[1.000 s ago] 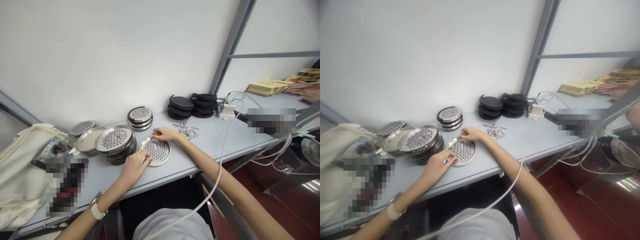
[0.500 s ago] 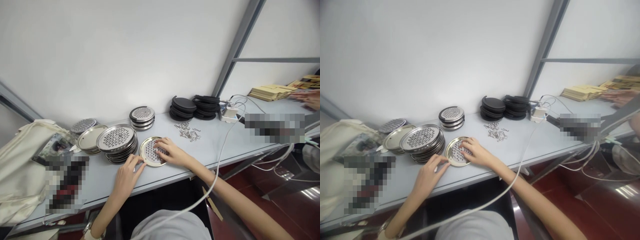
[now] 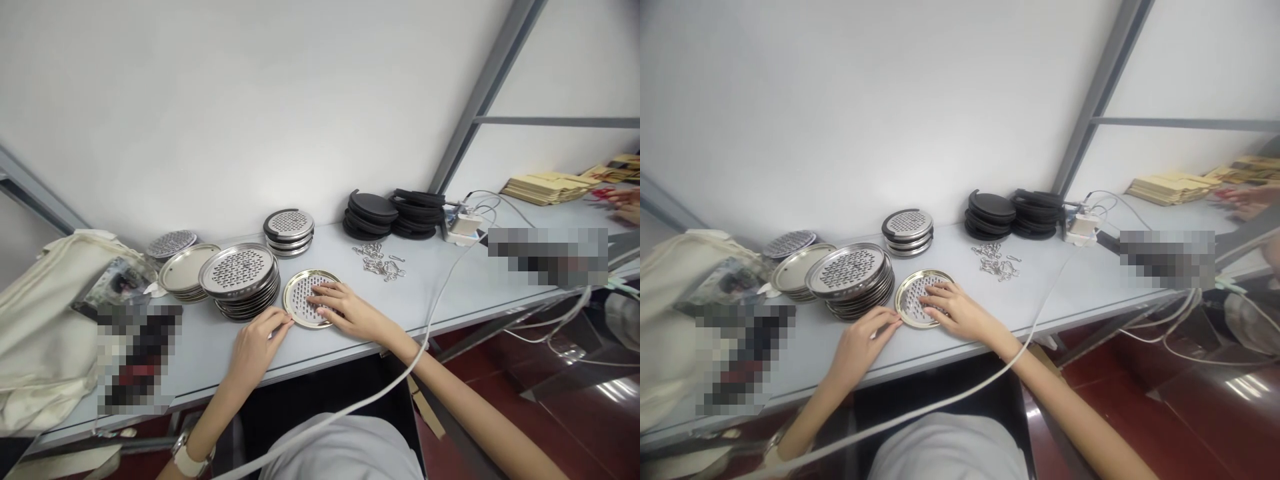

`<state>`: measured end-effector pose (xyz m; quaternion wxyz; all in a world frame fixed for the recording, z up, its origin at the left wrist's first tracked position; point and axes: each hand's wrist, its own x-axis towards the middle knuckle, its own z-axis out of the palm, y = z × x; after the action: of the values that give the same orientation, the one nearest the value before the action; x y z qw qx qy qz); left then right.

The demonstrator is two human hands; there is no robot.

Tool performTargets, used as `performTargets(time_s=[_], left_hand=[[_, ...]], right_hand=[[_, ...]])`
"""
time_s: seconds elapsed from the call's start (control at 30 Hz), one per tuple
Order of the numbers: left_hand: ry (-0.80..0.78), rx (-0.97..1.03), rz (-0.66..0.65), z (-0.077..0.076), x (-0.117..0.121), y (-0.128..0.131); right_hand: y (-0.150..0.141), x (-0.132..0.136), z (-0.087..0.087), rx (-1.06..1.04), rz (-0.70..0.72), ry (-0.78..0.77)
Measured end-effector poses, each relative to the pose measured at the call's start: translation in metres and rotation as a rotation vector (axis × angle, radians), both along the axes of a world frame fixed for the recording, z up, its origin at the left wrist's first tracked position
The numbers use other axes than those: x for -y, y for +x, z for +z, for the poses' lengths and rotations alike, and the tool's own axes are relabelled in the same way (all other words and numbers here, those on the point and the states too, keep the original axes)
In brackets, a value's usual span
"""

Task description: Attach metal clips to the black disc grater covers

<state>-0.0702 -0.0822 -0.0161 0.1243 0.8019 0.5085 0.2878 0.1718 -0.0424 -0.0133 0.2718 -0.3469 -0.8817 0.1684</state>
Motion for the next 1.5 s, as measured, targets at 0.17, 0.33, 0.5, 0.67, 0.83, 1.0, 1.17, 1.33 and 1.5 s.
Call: performTargets(time_s=[0.17,0.33,0.5,0.67,0.83,1.0,1.17,1.33,1.5], left_hand=[[0.03,-0.043,0.033,-0.004,0.0,0.0],[0.037,-0.022,0.06,-0.003,-0.001,0.004],[0.035,-0.039,-0.012,0.0,0.001,0.009],[0.039,-0.027,-0.114,0.0,0.003,0.007],[0.039,-0.028,-0.175,0.0,0.004,0.006],[0.04,-0.094,-0.212,0.001,0.01,0.011],[0.134,-0.171,-0.218,0.001,0.017,0.031],[0.169,-0.325,-0.298,0.007,0.014,0.069],[0.107,-0.322,-0.249,0.014,0.01,0.084]], right_hand=[[0.003,-0.004,-0.001,-0.229,-0.089,-0.089],[0.007,-0.006,-0.004,-0.347,-0.166,-0.205],[0.006,-0.003,0.0,-0.287,-0.091,-0.174],[0.003,-0.002,0.005,-0.209,0.038,-0.08],[0.003,-0.002,0.004,-0.204,0.054,-0.071],[0.006,-0.005,-0.001,-0.329,-0.182,0.005],[0.013,-0.013,-0.007,-0.397,-0.499,-0.034],[0.014,-0.017,-0.012,-0.296,-0.522,-0.014],[0.013,-0.015,-0.014,-0.249,-0.458,0.005]])
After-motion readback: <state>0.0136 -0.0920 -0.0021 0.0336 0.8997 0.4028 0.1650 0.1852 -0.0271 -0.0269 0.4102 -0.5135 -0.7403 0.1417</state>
